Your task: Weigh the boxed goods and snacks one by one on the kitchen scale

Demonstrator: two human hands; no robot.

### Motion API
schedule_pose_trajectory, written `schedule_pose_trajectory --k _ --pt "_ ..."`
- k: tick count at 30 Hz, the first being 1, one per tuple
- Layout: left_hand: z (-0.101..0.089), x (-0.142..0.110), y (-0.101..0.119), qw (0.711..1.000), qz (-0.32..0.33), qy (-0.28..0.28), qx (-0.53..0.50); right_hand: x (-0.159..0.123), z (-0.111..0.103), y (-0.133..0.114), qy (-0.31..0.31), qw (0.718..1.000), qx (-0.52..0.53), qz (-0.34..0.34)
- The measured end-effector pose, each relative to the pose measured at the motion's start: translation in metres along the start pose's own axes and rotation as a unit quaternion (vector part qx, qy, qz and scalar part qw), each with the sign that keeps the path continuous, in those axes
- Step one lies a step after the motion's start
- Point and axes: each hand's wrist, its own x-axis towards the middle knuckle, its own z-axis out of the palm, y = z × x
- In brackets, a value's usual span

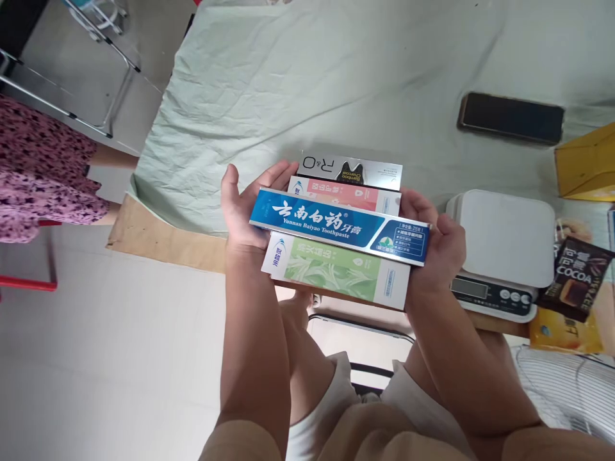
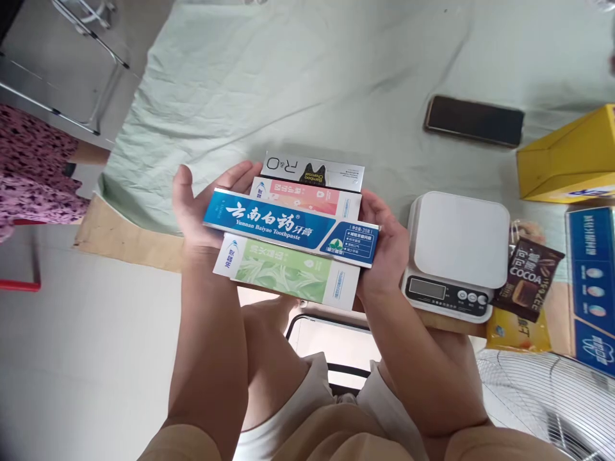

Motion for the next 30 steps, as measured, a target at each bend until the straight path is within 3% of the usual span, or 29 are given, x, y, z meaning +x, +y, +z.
schedule_pose_trajectory --k 10,22,26,30 --pt "-0.013 0.001 0.002 0.999 0.019 0.010 0.034 -0.005 0.012 0.003 0.002 1.000 0.000 0.017" --pt "-0.014 0.000 0.005 0.999 0.009 0.012 0.035 -0.001 0.006 0.006 -0.004 0.999 -0.045 0.004" --pt "-0.009 -0.003 0.005 0.999 0.014 0.048 0.021 -0.002 0.010 0.005 0.007 0.999 -0.035 0.006" --pt "-0.014 -0.004 0.008 0.993 0.038 0.108 0.037 -0.003 0.005 -0.001 0.066 0.995 -0.070 0.001"
